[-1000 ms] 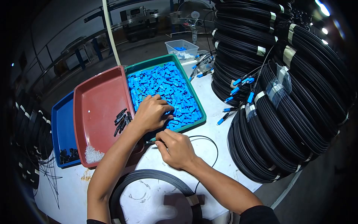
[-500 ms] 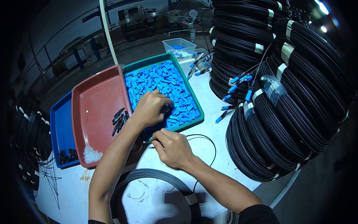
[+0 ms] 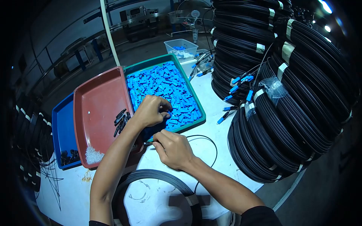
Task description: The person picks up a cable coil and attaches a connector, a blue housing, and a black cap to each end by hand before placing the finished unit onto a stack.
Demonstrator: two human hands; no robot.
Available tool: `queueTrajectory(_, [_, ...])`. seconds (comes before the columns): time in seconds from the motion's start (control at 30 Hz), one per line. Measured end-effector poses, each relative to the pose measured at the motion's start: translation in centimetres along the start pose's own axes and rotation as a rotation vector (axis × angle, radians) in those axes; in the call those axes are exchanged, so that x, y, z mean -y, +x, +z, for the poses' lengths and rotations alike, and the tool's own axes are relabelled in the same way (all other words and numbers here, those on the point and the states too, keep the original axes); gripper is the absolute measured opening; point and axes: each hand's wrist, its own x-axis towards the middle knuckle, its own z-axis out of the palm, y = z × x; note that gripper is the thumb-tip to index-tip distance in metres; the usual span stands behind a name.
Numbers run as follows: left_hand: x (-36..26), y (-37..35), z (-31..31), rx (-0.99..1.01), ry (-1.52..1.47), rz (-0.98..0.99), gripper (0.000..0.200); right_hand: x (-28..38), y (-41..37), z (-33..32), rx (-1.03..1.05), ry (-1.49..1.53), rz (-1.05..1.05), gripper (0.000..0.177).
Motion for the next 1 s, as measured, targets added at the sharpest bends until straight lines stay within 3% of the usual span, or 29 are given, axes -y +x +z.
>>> queueTrajectory(0.17, [-0.8,-1.0,-1.0,-0.094,0.026,0.12,0.022,0.1,0.0,-0.2,-0.009,-0.007,-0.007,0.009])
queueTrajectory(0.27, [-1.7,-2.6,-3.2,-0.129,-0.212,-0.013,0.017,-0.2,0.0,-0.2,-0.017,-0.006,-0.024,0.009])
queueTrajectory(0.43, [-2.2,-8.6,-6.5,-0.176,-0.27,-0.078,0.018,0.8,-0.1,-0.3,0.001,0.025,-0.028,0.01])
queueTrajectory(0.53, [-1.0,-12.8,-6.1,-0.269,-0.635,-0.051,0.022,1.8,-0.1,-0.3,0.023,0.062,-0.044,0.011])
queueTrajectory(0.77, [-4.1,-21.8,-6.2,-0.364,-1.11,-0.219,0.015,4.0,-0.6,0.1,0.124,0.173,-0.09,0.012])
queueTrajectory(0.87, [-3.0,-23.2,-4.9,-0.466,-1.002,-0.125,0.015,4.8,-0.6,0.0,0.167,0.203,-0.1,0.011])
queueTrajectory(1.0, [-3.1,-24.0,-4.4,-0.471,-1.034,-0.161,0.016,5.6,-0.8,0.2,0.172,0.228,-0.166,0.013])
